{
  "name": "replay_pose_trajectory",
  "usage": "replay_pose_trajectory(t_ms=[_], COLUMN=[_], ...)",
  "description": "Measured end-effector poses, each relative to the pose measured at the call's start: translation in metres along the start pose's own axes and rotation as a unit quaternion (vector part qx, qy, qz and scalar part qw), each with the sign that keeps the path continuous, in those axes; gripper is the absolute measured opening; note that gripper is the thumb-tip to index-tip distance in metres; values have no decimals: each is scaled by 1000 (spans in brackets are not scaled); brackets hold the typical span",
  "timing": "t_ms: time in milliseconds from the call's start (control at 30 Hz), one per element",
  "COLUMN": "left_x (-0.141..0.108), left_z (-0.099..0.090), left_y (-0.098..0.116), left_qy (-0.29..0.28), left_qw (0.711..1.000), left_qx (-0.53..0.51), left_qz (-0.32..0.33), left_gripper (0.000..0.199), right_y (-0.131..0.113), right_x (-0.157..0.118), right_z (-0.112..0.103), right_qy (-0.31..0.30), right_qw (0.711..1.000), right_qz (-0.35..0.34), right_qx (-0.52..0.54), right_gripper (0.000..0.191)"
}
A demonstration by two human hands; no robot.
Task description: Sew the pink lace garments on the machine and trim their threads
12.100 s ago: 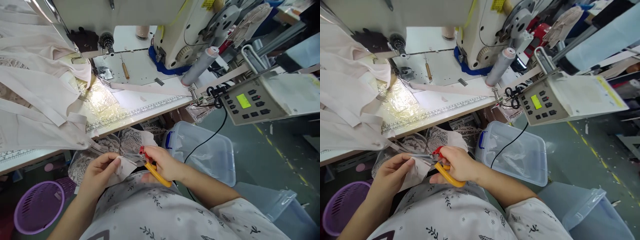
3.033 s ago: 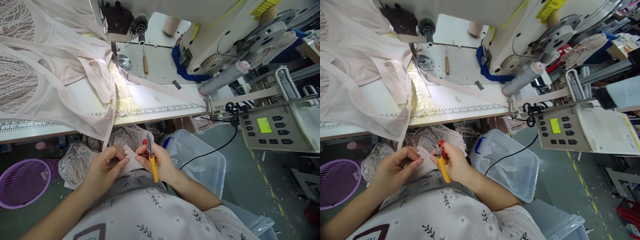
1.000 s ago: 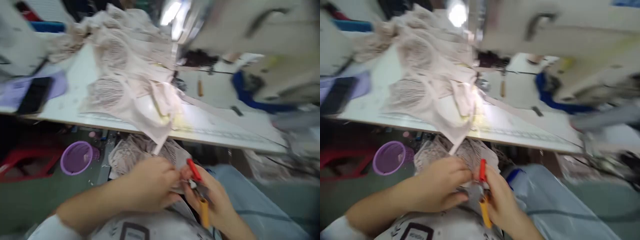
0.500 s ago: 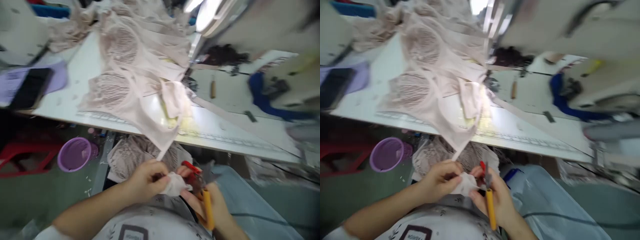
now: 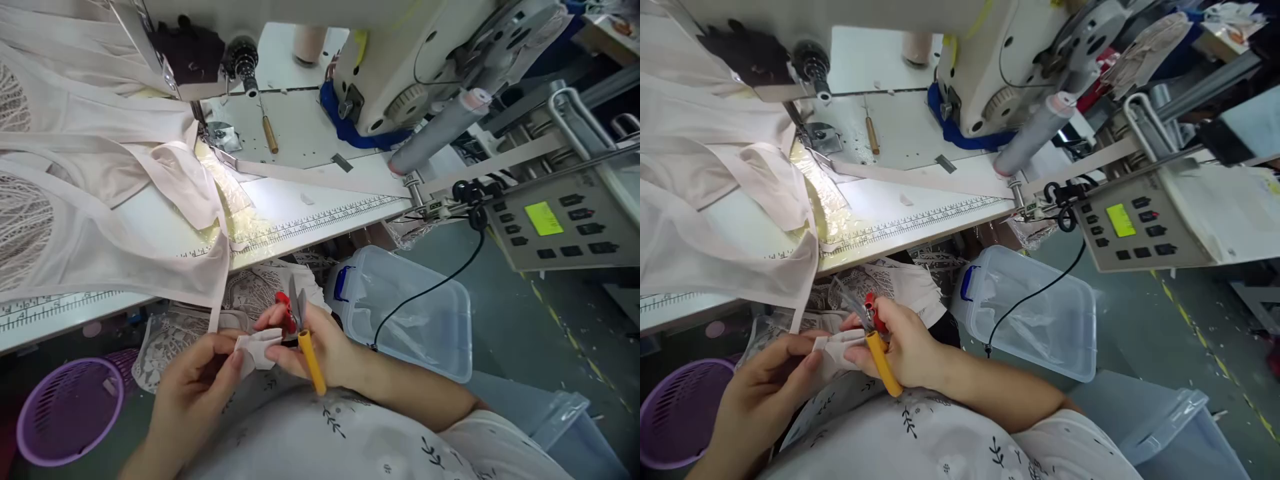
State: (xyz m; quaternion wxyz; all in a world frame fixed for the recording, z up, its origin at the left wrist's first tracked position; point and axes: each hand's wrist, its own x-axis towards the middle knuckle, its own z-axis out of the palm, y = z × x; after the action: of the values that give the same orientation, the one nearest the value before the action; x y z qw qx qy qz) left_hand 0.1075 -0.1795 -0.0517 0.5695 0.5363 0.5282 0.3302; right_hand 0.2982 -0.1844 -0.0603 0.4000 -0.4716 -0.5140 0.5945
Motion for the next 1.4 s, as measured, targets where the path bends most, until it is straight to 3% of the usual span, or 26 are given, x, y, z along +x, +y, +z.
replay_pose_trajectory(t_ms=[133,333,533,600,767,933,1067,1400], left_x=[0,-2,3,3,3,-1,-5,-9], left_z=[0,1,-13,-15,-14,-13,-14,-15], left_y=[5,14,21,24,25,21,22,21], left_qy=[-38,-54,-66,-69,-75,-70,-67,-51], left_qw=[999,997,995,993,987,990,992,986], left_qx=[30,11,68,86,108,82,85,103], left_qz=[10,-47,18,46,87,88,69,124], left_gripper=[17,18,12,10,12,12,11,9], right_y=[-5,-11,-9,-9,-11,-13,-12,-18], right_x=[-3,-8,-13,-14,-15,-20,-20,-22], right_z=[-6,-18,-17,-15,-12,-8,-3,-2], right_qy=[2,-38,35,25,-14,20,5,13], right_qw=[998,990,983,988,1000,999,998,998], right_qz=[10,-100,-159,-139,-8,-27,-51,-14], right_qx=[-55,-97,-82,-58,-2,-21,-20,-57], right_gripper=[33,12,21,20,27,25,21,35])
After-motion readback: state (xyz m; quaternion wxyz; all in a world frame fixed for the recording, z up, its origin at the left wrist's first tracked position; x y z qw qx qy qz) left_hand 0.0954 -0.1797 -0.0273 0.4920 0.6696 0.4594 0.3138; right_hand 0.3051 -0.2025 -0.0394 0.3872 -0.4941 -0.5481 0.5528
